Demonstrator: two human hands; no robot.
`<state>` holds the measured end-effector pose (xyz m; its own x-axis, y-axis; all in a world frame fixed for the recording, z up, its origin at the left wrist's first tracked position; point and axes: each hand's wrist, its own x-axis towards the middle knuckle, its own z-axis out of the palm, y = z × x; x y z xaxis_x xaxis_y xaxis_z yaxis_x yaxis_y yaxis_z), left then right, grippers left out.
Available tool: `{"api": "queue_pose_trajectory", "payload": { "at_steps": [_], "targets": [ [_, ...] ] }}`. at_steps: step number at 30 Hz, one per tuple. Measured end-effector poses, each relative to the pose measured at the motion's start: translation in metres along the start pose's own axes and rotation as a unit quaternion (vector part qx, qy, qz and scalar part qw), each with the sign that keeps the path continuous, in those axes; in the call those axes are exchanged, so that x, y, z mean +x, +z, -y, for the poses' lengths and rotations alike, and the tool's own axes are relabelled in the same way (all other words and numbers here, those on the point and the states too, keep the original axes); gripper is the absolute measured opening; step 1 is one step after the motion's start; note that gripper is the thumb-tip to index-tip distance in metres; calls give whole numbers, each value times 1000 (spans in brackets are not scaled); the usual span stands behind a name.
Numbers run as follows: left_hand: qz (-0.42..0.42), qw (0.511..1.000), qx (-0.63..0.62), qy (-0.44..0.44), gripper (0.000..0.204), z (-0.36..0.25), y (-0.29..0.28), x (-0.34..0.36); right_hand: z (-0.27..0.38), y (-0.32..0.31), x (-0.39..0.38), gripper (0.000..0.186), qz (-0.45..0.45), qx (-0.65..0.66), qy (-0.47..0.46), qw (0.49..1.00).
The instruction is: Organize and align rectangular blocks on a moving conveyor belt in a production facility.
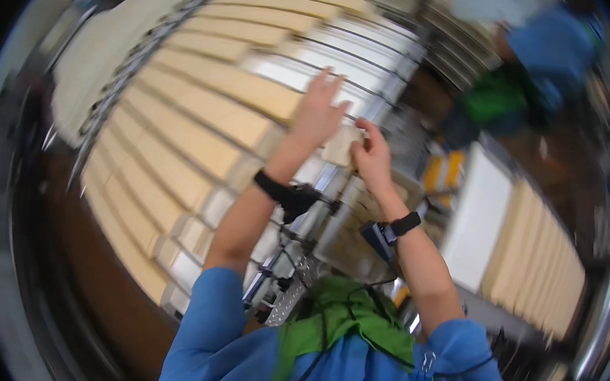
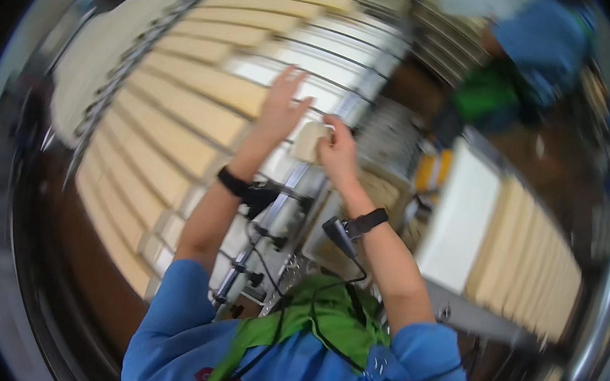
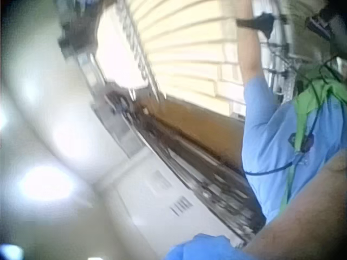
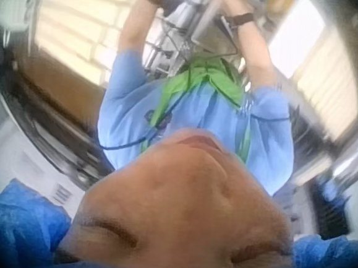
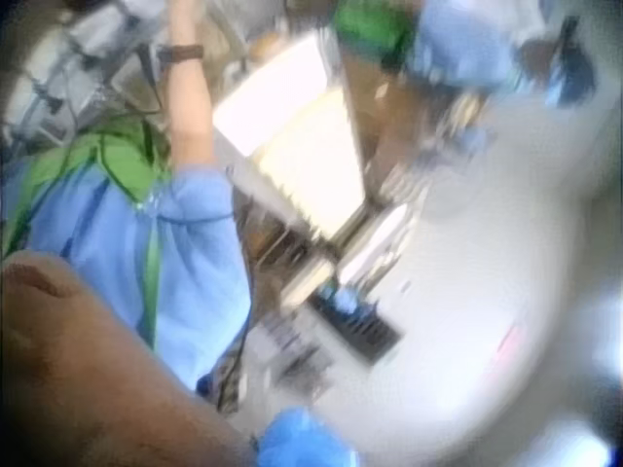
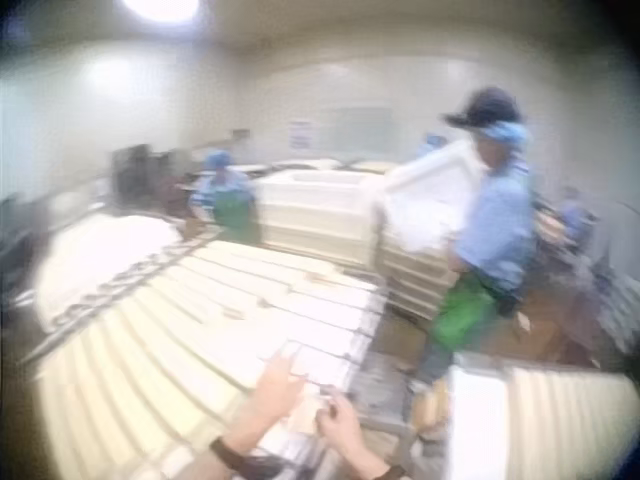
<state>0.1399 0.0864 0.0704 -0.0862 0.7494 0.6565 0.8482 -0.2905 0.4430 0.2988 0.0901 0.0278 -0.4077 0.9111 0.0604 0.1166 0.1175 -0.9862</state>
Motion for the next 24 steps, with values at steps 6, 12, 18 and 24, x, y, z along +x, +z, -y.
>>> {"api": "queue_pose_trajectory", "payload": {
  "at_steps": [6,12,18,24],
  "targets": [
    [97,986,-128,48,37,-100,75,-8,-8,-180,-150,39,-174,-274,-40,945],
    [252,938,-215,102,41,-212,239,-7,-46,-310,-265,63,-270,-464,312,784],
    [279,931,-147,187,37,-278,408,19,-80,-310,-269,62,-307,-459,237,799],
    [348,928,6,134,42,-294,436,40,-77,-319,-269,55,-269,-439,219,829]
  ]
}}
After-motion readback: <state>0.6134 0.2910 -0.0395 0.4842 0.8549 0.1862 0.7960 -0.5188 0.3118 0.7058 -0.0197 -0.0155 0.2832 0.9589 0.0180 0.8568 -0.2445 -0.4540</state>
